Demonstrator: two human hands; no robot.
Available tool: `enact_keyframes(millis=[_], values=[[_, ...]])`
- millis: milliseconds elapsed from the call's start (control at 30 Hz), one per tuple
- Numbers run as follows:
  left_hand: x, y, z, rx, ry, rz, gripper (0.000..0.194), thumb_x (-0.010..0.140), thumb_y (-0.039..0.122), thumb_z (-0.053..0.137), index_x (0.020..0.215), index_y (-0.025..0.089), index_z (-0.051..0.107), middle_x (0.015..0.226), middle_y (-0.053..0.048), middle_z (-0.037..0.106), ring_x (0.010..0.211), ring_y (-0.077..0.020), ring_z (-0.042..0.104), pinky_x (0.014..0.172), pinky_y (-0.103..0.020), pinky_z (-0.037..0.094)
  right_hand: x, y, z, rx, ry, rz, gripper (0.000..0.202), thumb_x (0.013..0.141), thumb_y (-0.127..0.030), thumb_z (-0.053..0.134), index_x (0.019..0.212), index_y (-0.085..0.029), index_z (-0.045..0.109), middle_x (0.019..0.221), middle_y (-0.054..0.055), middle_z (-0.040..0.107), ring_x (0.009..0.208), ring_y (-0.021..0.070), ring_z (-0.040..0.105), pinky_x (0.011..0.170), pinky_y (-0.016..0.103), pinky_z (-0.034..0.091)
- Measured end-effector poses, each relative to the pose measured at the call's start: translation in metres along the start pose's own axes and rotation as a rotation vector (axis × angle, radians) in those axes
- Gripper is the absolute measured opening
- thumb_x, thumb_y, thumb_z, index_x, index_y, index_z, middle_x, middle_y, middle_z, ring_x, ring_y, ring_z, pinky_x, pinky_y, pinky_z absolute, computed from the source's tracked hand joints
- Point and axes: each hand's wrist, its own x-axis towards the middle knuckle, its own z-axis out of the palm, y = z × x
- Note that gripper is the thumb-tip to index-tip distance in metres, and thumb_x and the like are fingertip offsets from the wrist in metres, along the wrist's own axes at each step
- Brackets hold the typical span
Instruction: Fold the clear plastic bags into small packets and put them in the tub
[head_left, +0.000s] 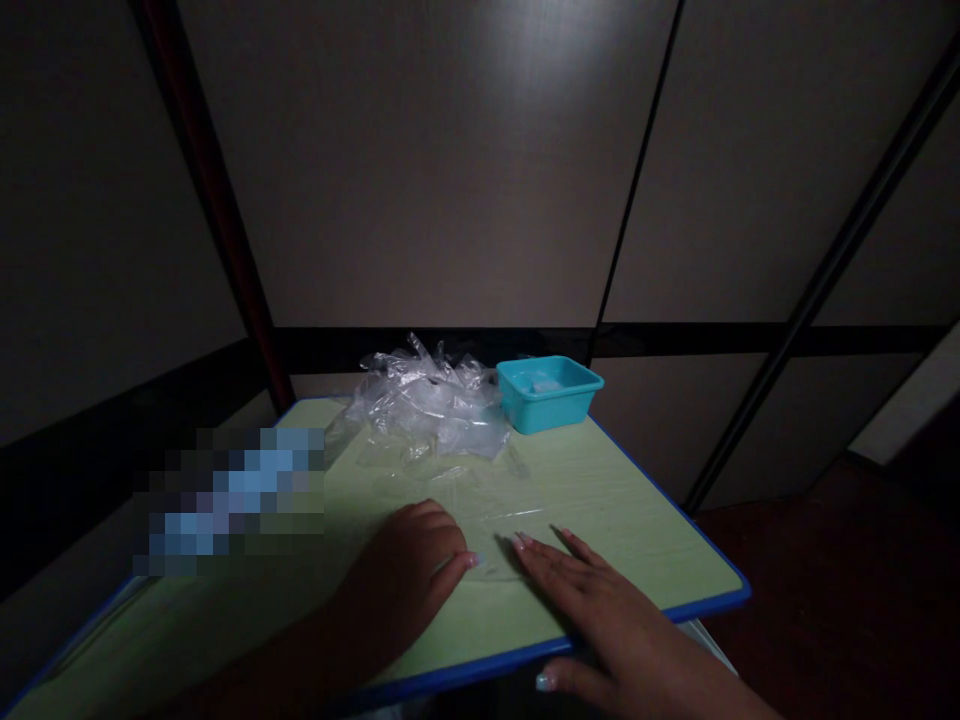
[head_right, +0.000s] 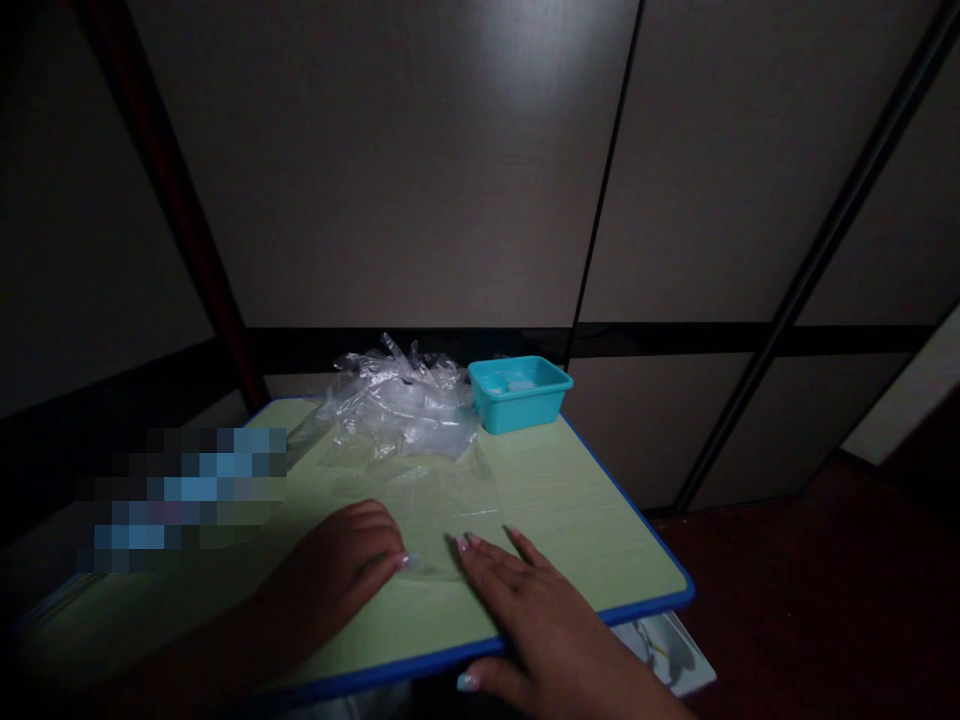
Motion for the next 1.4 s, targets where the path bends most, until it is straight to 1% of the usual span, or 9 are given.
enact_keyframes(millis=[233, 333, 533, 667, 733, 900, 1200, 1333, 1400], values=[[0.030, -0.028, 0.007, 0.061, 0.011, -0.041, 0.018, 0.086, 0.023, 0.056, 0.068, 0.020, 0.060, 0.073, -0.002, 0.063, 0.078, -0.0205, 0.057, 0.072, -0.029, 0.043, -0.003, -0.001, -0.001, 0.009, 0.033, 0.046, 0.082, 0.087, -0.057, 0.051, 0.151, -0.027, 0.010, 0.154, 0.007, 0.025, 0.140, 0.0266, 0.025, 0.116, 0.050, 0.015], [0.037, -0.043, 0.007, 0.127, 0.061, -0.081, 0.009, 0.086, 0.022, 0.056, 0.086, 0.019, 0.064, 0.088, -0.006, 0.066, 0.088, -0.0250, 0.058, 0.082, -0.036, 0.042, -0.002, -0.002, -0.002, -0.009, 0.054, 0.049, 0.078, 0.088, -0.057, 0.049, 0.150, -0.030, 0.011, 0.156, 0.005, 0.020, 0.141, 0.0265, 0.021, 0.116, 0.051, 0.014], [0.040, -0.064, -0.013, 0.176, 0.160, -0.058, 0.030, 0.094, 0.024, 0.039, 0.115, 0.013, 0.057, 0.112, -0.015, 0.062, 0.106, -0.0306, 0.054, 0.093, -0.049, 0.039, 0.012, -0.015, -0.006, 0.003, 0.034, -0.038, 0.083, 0.087, -0.057, 0.052, 0.150, -0.030, 0.006, 0.155, 0.007, 0.016, 0.141, 0.0285, 0.020, 0.114, 0.056, 0.008], [0.020, -0.050, -0.015, 0.096, -0.006, 0.208, 0.034, 0.092, 0.032, 0.045, 0.122, 0.024, 0.056, 0.121, -0.004, 0.063, 0.111, -0.0217, 0.057, 0.102, -0.036, 0.038, 0.028, -0.011, 0.007, -0.076, 0.016, -0.133, 0.066, 0.098, -0.035, 0.041, 0.150, -0.030, 0.002, 0.151, 0.006, 0.024, 0.138, 0.0240, 0.027, 0.115, 0.051, 0.014], [0.010, -0.043, -0.010, 0.017, -0.191, 0.351, 0.047, 0.091, 0.032, 0.050, 0.137, 0.025, 0.043, 0.138, -0.003, 0.053, 0.124, -0.0207, 0.049, 0.112, -0.037, 0.027, 0.033, -0.005, 0.017, -0.153, 0.044, -0.148, 0.061, 0.100, -0.029, 0.036, 0.150, -0.029, 0.001, 0.148, 0.007, 0.032, 0.135, 0.0225, 0.033, 0.115, 0.047, 0.019], [0.004, -0.050, 0.003, -0.036, -0.426, 0.296, 0.055, 0.095, 0.041, 0.048, 0.146, 0.030, 0.029, 0.149, -0.002, 0.036, 0.137, -0.0240, 0.032, 0.114, -0.050, 0.019, 0.036, 0.003, 0.029, -0.268, 0.110, -0.182, 0.064, 0.100, -0.027, 0.035, 0.150, -0.025, -0.005, 0.145, 0.009, 0.036, 0.132, 0.0223, 0.039, 0.114, 0.045, 0.026], [0.002, -0.071, 0.008, -0.004, -0.397, 0.199, 0.059, 0.095, 0.043, 0.048, 0.148, 0.032, 0.023, 0.154, -0.002, 0.022, 0.141, -0.0278, 0.020, 0.111, -0.057, 0.021, 0.037, 0.004, 0.028, -0.295, 0.068, -0.175, 0.067, 0.100, -0.024, 0.035, 0.148, -0.027, -0.012, 0.146, 0.008, 0.033, 0.132, 0.0201, 0.038, 0.115, 0.042, 0.025], [-0.001, -0.075, 0.011, 0.023, -0.201, 0.156, 0.058, 0.091, 0.039, 0.055, 0.145, 0.029, 0.033, 0.152, -0.004, 0.031, 0.139, -0.0286, 0.027, 0.111, -0.055, 0.024, 0.039, 0.001, 0.004, -0.182, -0.034, -0.109, 0.065, 0.100, -0.027, 0.037, 0.149, -0.032, -0.006, 0.151, 0.006, 0.025, 0.136, 0.0245, 0.031, 0.115, 0.050, 0.018], [0.000, -0.079, 0.013, 0.056, -0.055, 0.076, 0.048, 0.090, 0.036, 0.055, 0.136, 0.025, 0.048, 0.145, -0.006, 0.044, 0.133, -0.0288, 0.037, 0.109, -0.053, 0.030, 0.047, -0.003, -0.017, -0.104, -0.064, -0.034, 0.077, 0.092, -0.047, 0.050, 0.150, -0.029, 0.003, 0.154, 0.009, 0.019, 0.138, 0.0318, 0.027, 0.114, 0.057, 0.011]])
